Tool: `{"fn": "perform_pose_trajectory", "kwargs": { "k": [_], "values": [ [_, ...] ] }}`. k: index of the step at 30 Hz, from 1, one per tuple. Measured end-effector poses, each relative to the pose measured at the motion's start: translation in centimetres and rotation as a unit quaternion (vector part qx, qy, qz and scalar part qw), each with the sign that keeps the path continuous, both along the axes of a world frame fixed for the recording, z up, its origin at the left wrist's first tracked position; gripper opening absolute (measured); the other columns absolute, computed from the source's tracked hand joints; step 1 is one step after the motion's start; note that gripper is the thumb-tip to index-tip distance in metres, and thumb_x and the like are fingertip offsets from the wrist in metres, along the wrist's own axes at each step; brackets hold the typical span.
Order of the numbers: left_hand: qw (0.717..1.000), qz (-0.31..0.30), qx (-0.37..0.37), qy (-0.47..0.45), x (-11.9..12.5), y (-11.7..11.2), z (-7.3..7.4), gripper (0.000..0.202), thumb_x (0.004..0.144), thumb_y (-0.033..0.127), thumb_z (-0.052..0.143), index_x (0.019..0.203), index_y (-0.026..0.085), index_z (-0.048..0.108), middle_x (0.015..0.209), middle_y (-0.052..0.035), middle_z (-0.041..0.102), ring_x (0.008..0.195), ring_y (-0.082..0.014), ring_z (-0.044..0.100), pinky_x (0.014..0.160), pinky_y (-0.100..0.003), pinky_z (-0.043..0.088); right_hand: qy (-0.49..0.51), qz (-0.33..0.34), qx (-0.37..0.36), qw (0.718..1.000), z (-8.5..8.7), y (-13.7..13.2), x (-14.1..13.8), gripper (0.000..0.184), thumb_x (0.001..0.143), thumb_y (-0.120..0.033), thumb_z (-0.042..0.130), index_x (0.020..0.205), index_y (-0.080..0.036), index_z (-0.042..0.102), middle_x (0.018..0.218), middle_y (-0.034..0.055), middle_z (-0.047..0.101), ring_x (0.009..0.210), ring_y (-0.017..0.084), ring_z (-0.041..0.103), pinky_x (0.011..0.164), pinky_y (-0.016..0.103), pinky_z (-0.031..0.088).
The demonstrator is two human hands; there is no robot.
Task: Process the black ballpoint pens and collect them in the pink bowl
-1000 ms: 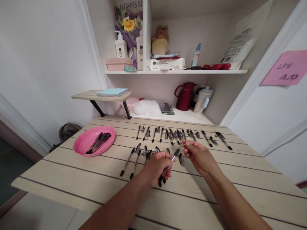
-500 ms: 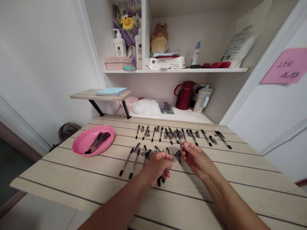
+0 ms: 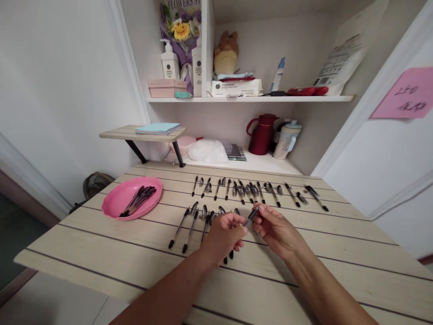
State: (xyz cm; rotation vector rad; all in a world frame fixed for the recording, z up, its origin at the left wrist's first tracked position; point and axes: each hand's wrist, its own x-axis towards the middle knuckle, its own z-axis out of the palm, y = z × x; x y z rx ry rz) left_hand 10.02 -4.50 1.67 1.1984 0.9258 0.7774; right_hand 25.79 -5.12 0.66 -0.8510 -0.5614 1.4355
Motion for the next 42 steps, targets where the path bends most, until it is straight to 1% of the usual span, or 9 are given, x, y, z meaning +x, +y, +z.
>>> {"fn": "perform_pose_trajectory", "kwargs": {
  "k": [8,12,14,20,25,31,35,40,42],
  "values": [
    [0.995,0.048,0.085,0.030,0.29,-0.16,-0.74,0.018,0.064,0.020,0.059,0.081,0.016,0.060,0.060,0.0038,0.047,0.047,-0.0060,0.045,0.043,-0.017,0.035,-0.055,-0.004,0.012,0.998,0.02,-0.21,-0.23,0.023,0.061,-0.030,0.076,0.078,-0.018,0.065,0.057,-0.0035,0.052,0.049,0.007,0.044,0.047,0.020,0.038],
    [0.985,0.079,0.143,0.056,0.43,-0.24,-0.91,0.016,0.061,0.017,0.061,0.077,0.016,0.064,0.064,0.0018,0.049,0.053,-0.0075,0.045,0.048,-0.018,0.036,-0.110,-0.018,0.025,0.993,0.14,-0.25,-0.33,0.022,0.062,-0.033,0.076,0.064,-0.018,0.060,0.053,-0.0023,0.053,0.047,0.008,0.044,0.046,0.022,0.036],
    [0.987,0.076,0.135,0.050,0.49,-0.28,-0.78,0.015,0.061,0.017,0.061,0.076,0.016,0.063,0.063,0.0018,0.049,0.053,-0.0078,0.045,0.048,-0.018,0.036,-0.121,-0.017,0.029,0.992,0.38,-0.33,-0.27,0.024,0.062,-0.035,0.075,0.061,-0.018,0.058,0.056,-0.0012,0.056,0.049,0.009,0.045,0.047,0.022,0.037],
    [0.997,0.056,0.053,0.002,0.56,-0.50,-0.10,0.015,0.062,0.019,0.060,0.077,0.016,0.060,0.057,0.0042,0.048,0.045,-0.0064,0.045,0.044,-0.018,0.036,-0.100,0.034,0.041,0.994,0.82,-0.43,0.32,0.032,0.065,-0.043,0.070,0.089,-0.022,0.066,0.098,0.0059,0.064,0.081,0.018,0.058,0.065,0.028,0.048],
    [0.997,0.050,0.059,0.001,0.61,-0.53,-0.21,0.015,0.061,0.018,0.060,0.076,0.015,0.060,0.057,0.0045,0.048,0.044,-0.0059,0.045,0.044,-0.018,0.038,-0.097,0.015,0.034,0.995,0.24,-0.22,0.36,0.019,0.062,-0.031,0.075,0.062,-0.019,0.060,0.079,0.0019,0.064,0.065,0.012,0.055,0.058,0.024,0.046],
    [0.997,0.049,0.060,0.008,0.60,-0.54,-0.13,0.013,0.062,0.018,0.060,0.075,0.015,0.060,0.055,0.0044,0.048,0.044,-0.0061,0.045,0.043,-0.018,0.036,-0.091,0.054,0.047,0.993,0.47,-0.42,0.24,0.027,0.065,-0.037,0.072,0.087,-0.021,0.065,0.090,0.0042,0.064,0.079,0.017,0.059,0.069,0.030,0.048],
    [0.998,0.045,0.051,0.005,0.60,-0.61,0.00,0.014,0.062,0.017,0.059,0.075,0.015,0.060,0.056,0.0044,0.049,0.044,-0.0058,0.045,0.044,-0.018,0.037,-0.117,0.011,0.040,0.992,0.17,-0.26,0.29,0.019,0.061,-0.031,0.076,0.068,-0.019,0.063,0.080,0.0024,0.064,0.066,0.013,0.056,0.061,0.026,0.047],
    [0.997,0.049,0.060,0.012,0.60,-0.57,-0.11,0.012,0.062,0.017,0.059,0.074,0.016,0.061,0.056,0.0043,0.048,0.045,-0.0061,0.044,0.044,-0.018,0.037,-0.095,0.061,0.035,0.993,0.32,-0.33,0.32,0.028,0.064,-0.039,0.072,0.085,-0.022,0.064,0.089,0.0035,0.065,0.076,0.017,0.060,0.067,0.031,0.047],
    [0.996,0.049,0.067,0.016,0.60,-0.53,-0.20,0.013,0.062,0.016,0.059,0.075,0.016,0.061,0.057,0.0041,0.048,0.045,-0.0066,0.045,0.045,-0.019,0.036,-0.088,0.054,0.039,0.994,0.35,-0.35,0.33,0.023,0.063,-0.035,0.074,0.079,-0.022,0.064,0.085,0.0019,0.065,0.071,0.014,0.059,0.065,0.029,0.047]
  ]
}}
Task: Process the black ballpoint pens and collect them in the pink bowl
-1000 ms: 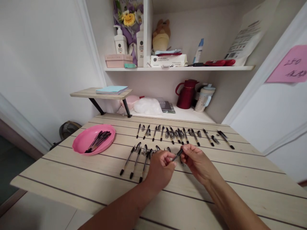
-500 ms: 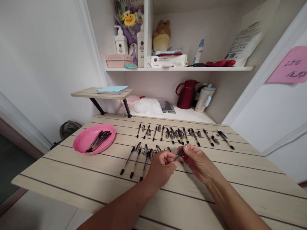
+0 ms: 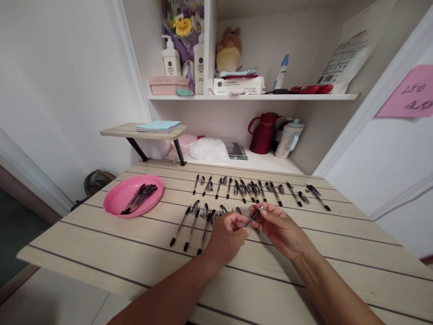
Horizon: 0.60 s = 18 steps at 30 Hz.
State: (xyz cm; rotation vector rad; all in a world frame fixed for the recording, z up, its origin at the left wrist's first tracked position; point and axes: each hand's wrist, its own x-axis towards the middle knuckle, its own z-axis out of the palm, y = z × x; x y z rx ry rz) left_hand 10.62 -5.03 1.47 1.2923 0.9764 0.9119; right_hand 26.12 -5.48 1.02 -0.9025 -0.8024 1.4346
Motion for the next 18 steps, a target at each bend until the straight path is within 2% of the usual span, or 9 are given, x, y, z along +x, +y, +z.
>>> {"fn": "perform_pose_trajectory", "kwargs": {
  "k": [3,7,9,13,15,18],
  "values": [
    [1.000,-0.008,0.010,0.009,-0.02,0.08,-0.13,0.014,0.063,0.016,0.058,0.076,0.016,0.062,0.058,0.0036,0.049,0.045,-0.0068,0.045,0.045,-0.019,0.035,0.002,-0.014,-0.003,1.000,-0.11,0.02,0.03,0.018,0.062,-0.028,0.076,0.064,-0.020,0.060,0.075,-0.0010,0.063,0.061,0.010,0.054,0.060,0.024,0.045],
    [1.000,-0.009,0.004,0.012,-0.06,0.10,-0.13,0.014,0.063,0.017,0.058,0.077,0.016,0.062,0.058,0.0038,0.047,0.045,-0.0069,0.045,0.043,-0.019,0.032,0.011,0.019,-0.004,1.000,-0.10,-0.02,0.14,0.019,0.067,-0.035,0.070,0.080,-0.022,0.064,0.085,0.0018,0.064,0.073,0.014,0.058,0.066,0.028,0.046],
    [1.000,-0.007,0.006,0.015,-0.05,0.08,-0.13,0.014,0.063,0.017,0.058,0.077,0.015,0.062,0.058,0.0036,0.048,0.046,-0.0070,0.044,0.044,-0.019,0.033,0.011,0.012,-0.003,1.000,-0.13,0.00,0.20,0.021,0.067,-0.035,0.071,0.082,-0.022,0.064,0.084,0.0019,0.064,0.072,0.014,0.058,0.066,0.028,0.046],
    [1.000,-0.009,0.016,0.022,-0.01,0.09,-0.30,0.016,0.063,0.016,0.058,0.078,0.015,0.063,0.059,0.0031,0.049,0.047,-0.0068,0.044,0.046,-0.019,0.033,0.000,-0.018,-0.007,1.000,-0.36,0.15,0.27,0.018,0.062,-0.029,0.075,0.063,-0.019,0.059,0.074,-0.0001,0.062,0.059,0.010,0.053,0.057,0.024,0.044],
    [0.999,-0.008,0.022,0.025,-0.02,0.17,-0.43,0.016,0.063,0.016,0.058,0.078,0.015,0.063,0.059,0.0032,0.049,0.047,-0.0068,0.043,0.046,-0.019,0.033,-0.005,-0.008,-0.014,1.000,-0.38,0.18,0.34,0.019,0.065,-0.033,0.073,0.066,-0.020,0.060,0.078,0.0012,0.063,0.062,0.012,0.055,0.058,0.025,0.045],
    [0.999,-0.002,0.030,0.031,-0.06,0.27,-0.54,0.016,0.063,0.017,0.059,0.078,0.015,0.062,0.059,0.0035,0.049,0.048,-0.0065,0.043,0.047,-0.019,0.033,-0.003,0.008,-0.014,1.000,-0.36,0.21,0.46,0.023,0.067,-0.039,0.069,0.081,-0.021,0.064,0.085,0.0030,0.064,0.069,0.014,0.057,0.064,0.028,0.047]
  ]
}}
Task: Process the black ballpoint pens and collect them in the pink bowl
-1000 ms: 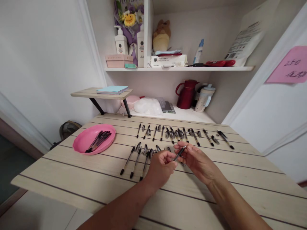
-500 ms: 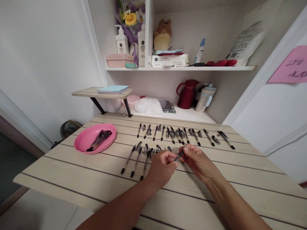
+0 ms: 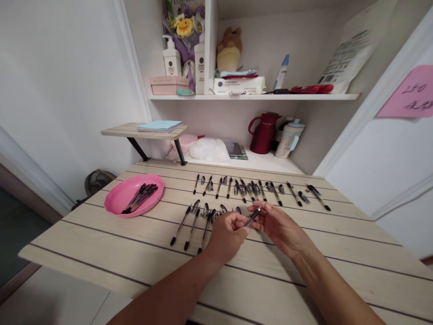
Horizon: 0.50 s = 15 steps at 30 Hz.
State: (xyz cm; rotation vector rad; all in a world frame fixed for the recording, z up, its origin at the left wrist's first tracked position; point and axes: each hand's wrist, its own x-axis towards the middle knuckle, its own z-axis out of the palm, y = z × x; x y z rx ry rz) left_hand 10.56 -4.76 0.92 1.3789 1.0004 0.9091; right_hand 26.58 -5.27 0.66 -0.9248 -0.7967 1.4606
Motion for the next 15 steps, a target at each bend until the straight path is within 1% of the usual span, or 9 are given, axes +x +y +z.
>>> {"fn": "perform_pose_trajectory", "kwargs": {
  "k": [2,5,6,8,10,11,12,14,15],
  "values": [
    [1.000,0.002,0.000,0.004,0.0,0.0,0.0,0.015,0.062,0.016,0.058,0.077,0.015,0.061,0.060,0.0037,0.049,0.048,-0.0064,0.044,0.047,-0.018,0.034,0.001,-0.006,0.003,1.000,-0.1,0.1,0.1,0.019,0.066,-0.033,0.071,0.078,-0.020,0.064,0.082,0.0022,0.064,0.066,0.012,0.056,0.063,0.026,0.047],
    [1.000,0.003,-0.010,0.007,0.0,0.0,0.1,0.015,0.063,0.016,0.058,0.078,0.015,0.061,0.059,0.0040,0.048,0.048,-0.0063,0.044,0.047,-0.018,0.034,-0.008,-0.021,0.004,1.000,-0.2,0.2,0.2,0.016,0.064,-0.027,0.074,0.067,-0.019,0.060,0.070,-0.0002,0.060,0.060,0.010,0.053,0.059,0.023,0.044],
    [1.000,0.002,-0.013,0.006,0.0,0.0,0.1,0.015,0.063,0.016,0.058,0.078,0.015,0.060,0.059,0.0042,0.048,0.047,-0.0062,0.044,0.046,-0.018,0.034,-0.019,-0.019,0.003,1.000,-0.2,0.2,0.3,0.017,0.065,-0.028,0.073,0.067,-0.019,0.059,0.068,-0.0004,0.059,0.059,0.010,0.052,0.058,0.023,0.044],
    [1.000,0.005,-0.013,0.002,0.0,0.0,0.0,0.016,0.063,0.017,0.058,0.078,0.015,0.060,0.059,0.0044,0.048,0.047,-0.0062,0.044,0.046,-0.018,0.034,-0.065,-0.018,0.008,0.998,-0.1,0.3,0.8,0.020,0.065,-0.033,0.072,0.073,-0.019,0.060,0.068,0.0004,0.059,0.059,0.011,0.053,0.055,0.024,0.042],
    [1.000,0.013,-0.009,0.000,0.0,0.2,-0.2,0.016,0.063,0.017,0.058,0.078,0.015,0.060,0.059,0.0046,0.047,0.048,-0.0063,0.045,0.046,-0.018,0.035,-0.165,-0.048,0.018,0.985,-0.2,0.5,1.4,0.026,0.067,-0.040,0.068,0.080,-0.019,0.060,0.070,0.0013,0.059,0.057,0.012,0.051,0.051,0.024,0.038],
    [1.000,0.016,-0.007,0.000,0.0,0.2,-0.3,0.016,0.063,0.018,0.058,0.079,0.015,0.060,0.059,0.0046,0.047,0.048,-0.0063,0.045,0.045,-0.018,0.035,-0.240,-0.077,0.021,0.967,-0.4,0.7,1.7,0.027,0.068,-0.043,0.066,0.080,-0.019,0.059,0.069,0.0014,0.059,0.055,0.012,0.050,0.049,0.024,0.036],
    [1.000,0.020,-0.007,0.003,0.0,0.3,-0.4,0.016,0.063,0.018,0.058,0.079,0.015,0.060,0.059,0.0046,0.047,0.047,-0.0062,0.044,0.045,-0.018,0.034,-0.329,-0.112,0.020,0.938,-0.6,0.8,2.0,0.028,0.068,-0.045,0.064,0.078,-0.019,0.059,0.066,0.0012,0.058,0.054,0.012,0.048,0.049,0.024,0.034],
    [1.000,0.020,-0.008,0.011,0.0,0.3,-0.4,0.017,0.063,0.019,0.058,0.079,0.015,0.060,0.059,0.0046,0.047,0.047,-0.0060,0.044,0.044,-0.018,0.034,-0.502,-0.161,0.004,0.849,-1.4,1.1,2.3,0.029,0.065,-0.046,0.063,0.073,-0.019,0.059,0.059,0.0009,0.056,0.051,0.013,0.046,0.049,0.025,0.033],
    [1.000,0.020,-0.008,0.014,0.0,0.3,-0.4,0.017,0.063,0.019,0.058,0.079,0.015,0.060,0.059,0.0045,0.047,0.047,-0.0060,0.044,0.044,-0.018,0.034,-0.566,-0.166,-0.003,0.807,-1.9,1.2,2.3,0.028,0.063,-0.044,0.064,0.073,-0.019,0.060,0.058,0.0010,0.056,0.052,0.014,0.047,0.050,0.026,0.032]
  ]
}}
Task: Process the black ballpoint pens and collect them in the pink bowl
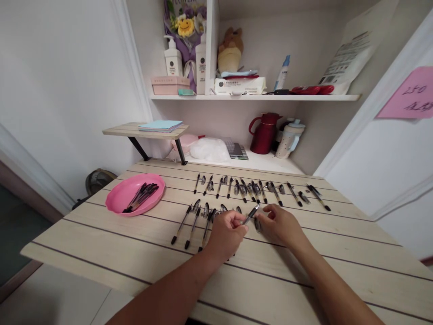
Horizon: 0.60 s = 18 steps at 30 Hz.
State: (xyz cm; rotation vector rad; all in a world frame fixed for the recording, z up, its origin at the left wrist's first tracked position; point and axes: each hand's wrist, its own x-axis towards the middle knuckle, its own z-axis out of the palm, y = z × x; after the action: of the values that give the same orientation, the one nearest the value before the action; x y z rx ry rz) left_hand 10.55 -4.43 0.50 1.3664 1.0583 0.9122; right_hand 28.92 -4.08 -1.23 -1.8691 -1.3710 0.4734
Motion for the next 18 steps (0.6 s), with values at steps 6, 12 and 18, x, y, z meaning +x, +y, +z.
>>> {"fn": "perform_pose_trajectory", "kwargs": {
  "k": [6,12,18],
  "values": [
    [1.000,-0.001,-0.017,-0.011,-0.1,-0.1,0.3,0.017,0.064,0.019,0.057,0.080,0.015,0.059,0.059,0.0049,0.046,0.047,-0.0061,0.045,0.045,-0.018,0.037,0.018,0.029,-0.025,0.999,-0.9,0.4,-0.3,0.010,0.063,-0.026,0.062,0.070,-0.020,0.061,0.051,-0.0016,0.053,0.048,0.012,0.044,0.049,0.026,0.030],
    [1.000,-0.011,-0.023,0.007,-0.1,-0.4,0.6,0.017,0.064,0.020,0.057,0.080,0.016,0.060,0.060,0.0044,0.048,0.046,-0.0059,0.045,0.044,-0.018,0.035,0.474,0.051,0.121,0.870,0.7,0.3,0.1,0.030,0.059,-0.038,0.074,0.073,-0.020,0.055,0.059,-0.0039,0.051,0.050,0.009,0.049,0.045,0.021,0.038],
    [1.000,-0.017,-0.017,0.017,-0.1,-0.3,0.2,0.019,0.064,0.019,0.057,0.082,0.015,0.062,0.061,0.0039,0.049,0.047,-0.0064,0.045,0.045,-0.018,0.034,0.531,0.059,0.163,0.830,0.9,0.2,-0.7,0.029,0.060,-0.033,0.076,0.079,-0.019,0.058,0.064,-0.0041,0.052,0.054,0.007,0.051,0.046,0.018,0.042]
  ]
}}
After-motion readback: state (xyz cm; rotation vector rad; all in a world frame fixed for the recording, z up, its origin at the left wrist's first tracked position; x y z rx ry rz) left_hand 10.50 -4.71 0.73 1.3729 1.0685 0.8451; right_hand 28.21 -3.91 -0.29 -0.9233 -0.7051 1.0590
